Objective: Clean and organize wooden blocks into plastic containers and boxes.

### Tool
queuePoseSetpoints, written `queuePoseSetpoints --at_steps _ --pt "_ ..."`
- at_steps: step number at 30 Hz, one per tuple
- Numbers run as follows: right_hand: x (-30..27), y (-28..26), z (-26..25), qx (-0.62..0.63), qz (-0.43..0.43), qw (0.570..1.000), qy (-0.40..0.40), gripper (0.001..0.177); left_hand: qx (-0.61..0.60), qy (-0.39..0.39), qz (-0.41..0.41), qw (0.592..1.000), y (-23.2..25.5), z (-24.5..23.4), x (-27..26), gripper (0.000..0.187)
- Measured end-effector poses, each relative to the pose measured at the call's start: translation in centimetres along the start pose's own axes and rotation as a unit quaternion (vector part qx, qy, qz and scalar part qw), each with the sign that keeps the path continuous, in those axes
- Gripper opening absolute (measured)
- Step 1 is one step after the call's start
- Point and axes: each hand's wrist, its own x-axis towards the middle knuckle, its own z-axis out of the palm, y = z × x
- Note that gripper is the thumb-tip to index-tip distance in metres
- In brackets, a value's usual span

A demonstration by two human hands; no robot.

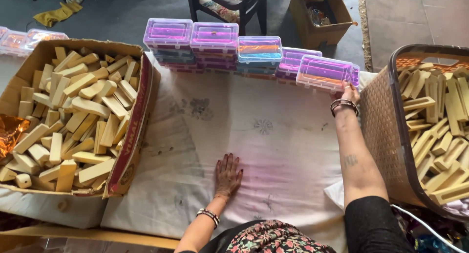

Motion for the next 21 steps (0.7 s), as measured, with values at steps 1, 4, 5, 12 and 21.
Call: queuePoseSetpoints --at_steps 1,4,5,12,21 --pt "0.8 0.3 0.7 0.001 0.001 1.0 0.0 0.022 0.002 0.0 0.0 1.0 0.1 -0.1 0.0 0.056" --pt "2.4 0.9 3.3 0.014 -0.063 0.998 0.012 0.027 0.001 -0.002 -0.003 1.0 0.1 -0.3 0.1 0.057" --pt "2.2 0.8 4.2 0.006 -0.036 0.999 0.024 0.026 -0.001 -0.014 -0.007 1.0 0.2 -0.4 0.1 0.056" --pt "6.3 3.1 7.0 -0.107 -0.015 0.994 0.015 0.03 0.005 -0.044 -0.017 0.999 0.4 -1.0 0.3 0.055" --pt "3.8 4.5 8.7 -0.303 -0.129 0.94 -0.092 0.031 0.007 -0.044 -0.018 0.999 0.4 -1.0 0.4 0.055"
